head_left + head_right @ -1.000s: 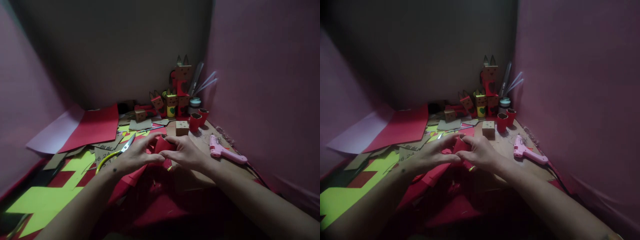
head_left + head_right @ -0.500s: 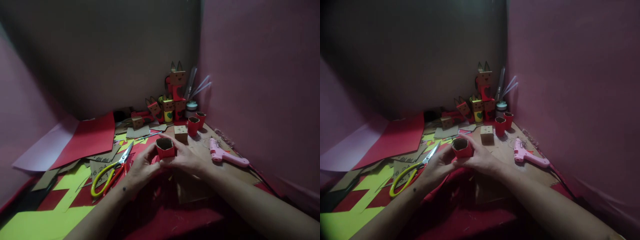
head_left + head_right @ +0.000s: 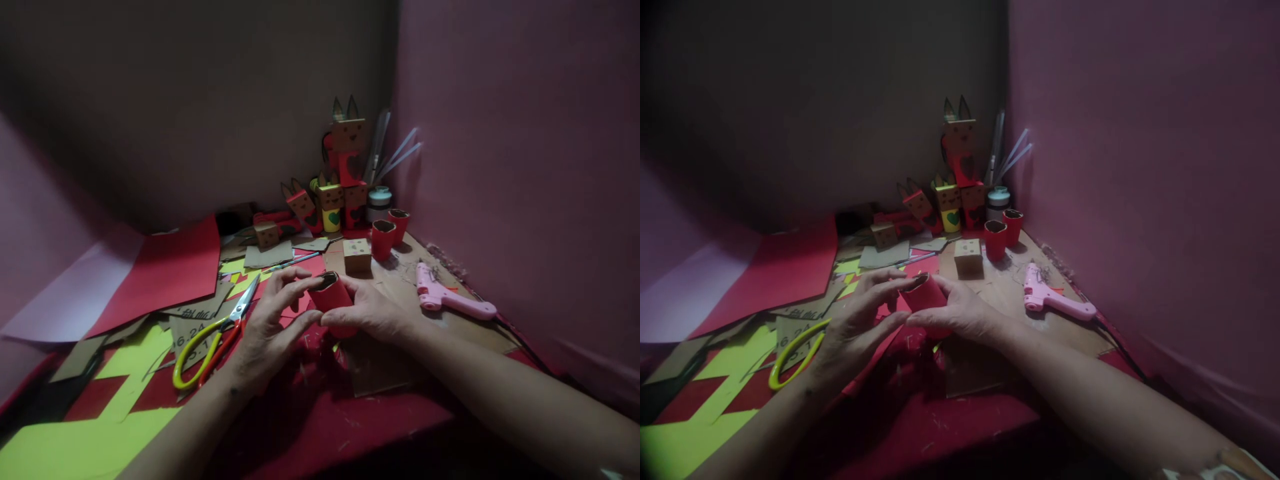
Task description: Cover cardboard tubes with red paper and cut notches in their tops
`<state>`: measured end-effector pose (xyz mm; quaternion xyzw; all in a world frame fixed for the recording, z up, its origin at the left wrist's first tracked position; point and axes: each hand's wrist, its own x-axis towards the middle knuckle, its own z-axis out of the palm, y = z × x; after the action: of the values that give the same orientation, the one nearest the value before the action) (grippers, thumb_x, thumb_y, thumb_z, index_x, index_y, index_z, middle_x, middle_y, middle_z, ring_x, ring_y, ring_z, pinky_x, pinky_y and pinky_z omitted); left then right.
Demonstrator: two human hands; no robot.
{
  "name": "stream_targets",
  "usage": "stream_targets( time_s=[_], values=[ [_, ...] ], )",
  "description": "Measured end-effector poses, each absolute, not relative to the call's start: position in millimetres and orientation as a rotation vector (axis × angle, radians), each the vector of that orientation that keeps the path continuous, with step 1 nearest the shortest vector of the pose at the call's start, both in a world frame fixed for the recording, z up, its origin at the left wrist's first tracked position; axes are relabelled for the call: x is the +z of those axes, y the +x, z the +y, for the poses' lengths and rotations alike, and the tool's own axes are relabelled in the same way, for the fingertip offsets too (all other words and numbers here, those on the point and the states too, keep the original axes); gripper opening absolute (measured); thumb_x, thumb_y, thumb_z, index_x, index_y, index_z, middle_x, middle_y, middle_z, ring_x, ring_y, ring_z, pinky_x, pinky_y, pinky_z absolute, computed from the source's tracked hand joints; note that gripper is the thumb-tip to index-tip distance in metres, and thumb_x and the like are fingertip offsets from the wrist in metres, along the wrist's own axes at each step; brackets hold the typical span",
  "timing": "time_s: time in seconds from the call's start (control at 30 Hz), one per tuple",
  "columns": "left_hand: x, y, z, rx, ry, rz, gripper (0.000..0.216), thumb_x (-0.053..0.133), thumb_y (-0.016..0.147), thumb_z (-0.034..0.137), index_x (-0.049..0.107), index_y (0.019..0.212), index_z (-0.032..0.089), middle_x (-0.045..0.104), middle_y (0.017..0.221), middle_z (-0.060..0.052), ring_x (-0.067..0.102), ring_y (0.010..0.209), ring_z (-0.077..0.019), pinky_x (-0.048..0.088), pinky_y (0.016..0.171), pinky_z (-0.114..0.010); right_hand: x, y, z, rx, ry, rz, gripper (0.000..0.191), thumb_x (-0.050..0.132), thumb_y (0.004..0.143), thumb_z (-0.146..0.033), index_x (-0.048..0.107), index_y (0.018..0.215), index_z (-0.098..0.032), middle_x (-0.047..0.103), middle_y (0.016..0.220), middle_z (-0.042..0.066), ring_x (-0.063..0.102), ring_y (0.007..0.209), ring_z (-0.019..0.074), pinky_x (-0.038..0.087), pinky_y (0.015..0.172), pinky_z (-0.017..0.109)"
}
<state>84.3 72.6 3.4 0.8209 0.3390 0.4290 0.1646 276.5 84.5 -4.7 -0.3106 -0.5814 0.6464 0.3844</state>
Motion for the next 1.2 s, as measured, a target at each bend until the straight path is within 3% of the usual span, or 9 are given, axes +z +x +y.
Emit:
stream_targets(
  time_s=[0.2, 0.33, 0.43, 0.67, 0.83, 1.0, 1.07, 1.13, 1.2],
  values=[
    [2, 85, 72, 1.219, 2.258, 0.911, 0.01, 0.065, 0.086, 0.016, 0.067, 0.088, 0.026, 0.068, 0.087, 0.004, 0.058, 0.084, -0.0127, 0.046, 0.077, -0.024, -15, 273, 87, 1.763, -0.743, -1.56, 0.051, 0.087, 0.057, -0.027, 0.061, 0.1, -0.019, 0.065, 0.086, -0.001, 0.061, 0.077, 0.0156, 0.049, 0.07, 0.029],
    [4, 84, 70, 1.174, 2.261, 0.919, 0.008, 0.065, 0.086, 0.017, 0.068, 0.087, 0.024, 0.069, 0.084, 0.003, 0.059, 0.08, -0.0127, 0.046, 0.074, -0.023, -23, 268, 90, 1.599, -0.808, -1.603, 0.049, 0.089, 0.051, -0.023, 0.06, 0.09, -0.018, 0.063, 0.083, -0.001, 0.058, 0.074, 0.0154, 0.049, 0.065, 0.028],
    [7, 85, 68, 1.044, 2.258, 0.946, 0.007, 0.063, 0.086, 0.018, 0.069, 0.09, 0.021, 0.069, 0.085, 0.0, 0.061, 0.079, -0.0136, 0.047, 0.072, -0.024, -27, 266, 90, 1.5, -0.814, -1.628, 0.045, 0.086, 0.054, -0.02, 0.06, 0.091, -0.019, 0.062, 0.081, -0.002, 0.057, 0.071, 0.0139, 0.049, 0.061, 0.026],
    [2, 86, 63, 1.027, 2.262, 1.029, 0.012, 0.058, 0.089, 0.022, 0.065, 0.078, 0.019, 0.061, 0.063, 0.003, 0.053, 0.055, -0.0101, 0.043, 0.054, -0.021, -30, 264, 86, 1.33, -0.85, -1.687, 0.033, 0.079, 0.06, -0.018, 0.06, 0.086, -0.019, 0.062, 0.079, -0.002, 0.058, 0.068, 0.0134, 0.049, 0.06, 0.026],
    [1, 86, 62, 1.009, 2.313, 1.043, 0.011, 0.056, 0.09, 0.02, 0.066, 0.085, 0.02, 0.068, 0.077, 0.001, 0.062, 0.067, -0.0119, 0.047, 0.064, -0.022, -29, 265, 86, 1.236, -0.869, -1.781, 0.039, 0.08, 0.063, -0.023, 0.062, 0.096, -0.019, 0.064, 0.087, 0.0, 0.059, 0.076, 0.0154, 0.05, 0.066, 0.028],
    [3, 73, 71, 1.209, 2.304, 1.306, 0.01, 0.055, 0.091, 0.025, 0.064, 0.091, 0.02, 0.066, 0.076, 0.002, 0.059, 0.062, -0.0116, 0.047, 0.062, -0.024, -29, 268, 89, 1.23, -0.816, -1.595, 0.064, 0.081, 0.066, -0.033, 0.054, 0.122, -0.021, 0.061, 0.115, 0.008, 0.059, 0.103, 0.0207, 0.05, 0.087, 0.035],
    [2, 68, 75, 1.227, 2.305, 1.386, 0.012, 0.055, 0.091, 0.028, 0.063, 0.093, 0.02, 0.066, 0.078, 0.001, 0.059, 0.063, -0.0129, 0.047, 0.062, -0.026, -27, 272, 94, 1.119, -0.802, -1.393, 0.047, 0.072, 0.077, -0.037, 0.057, 0.117, -0.019, 0.063, 0.108, 0.008, 0.06, 0.1, 0.019, 0.049, 0.089, 0.035],
    [0, 67, 78, 1.217, 2.35, 1.4, 0.012, 0.056, 0.091, 0.029, 0.063, 0.094, 0.02, 0.066, 0.08, -0.001, 0.058, 0.065, -0.0138, 0.047, 0.062, -0.027, -22, 279, 99, 0.996, -0.803, -1.259, 0.031, 0.059, 0.087, -0.044, 0.063, 0.103, -0.018, 0.067, 0.089, 0.005, 0.063, 0.083, 0.016, 0.051, 0.08, 0.034],
    [-1, 71, 80, 1.213, 2.408, 1.359, 0.01, 0.056, 0.09, 0.027, 0.062, 0.093, 0.019, 0.066, 0.082, -0.002, 0.058, 0.067, -0.0141, 0.048, 0.061, -0.027, -15, 287, 103, 0.904, -0.822, -1.162, 0.036, 0.05, 0.091, -0.051, 0.064, 0.088, -0.018, 0.064, 0.071, 0.002, 0.061, 0.065, 0.0137, 0.05, 0.066, 0.031]
  ],
)
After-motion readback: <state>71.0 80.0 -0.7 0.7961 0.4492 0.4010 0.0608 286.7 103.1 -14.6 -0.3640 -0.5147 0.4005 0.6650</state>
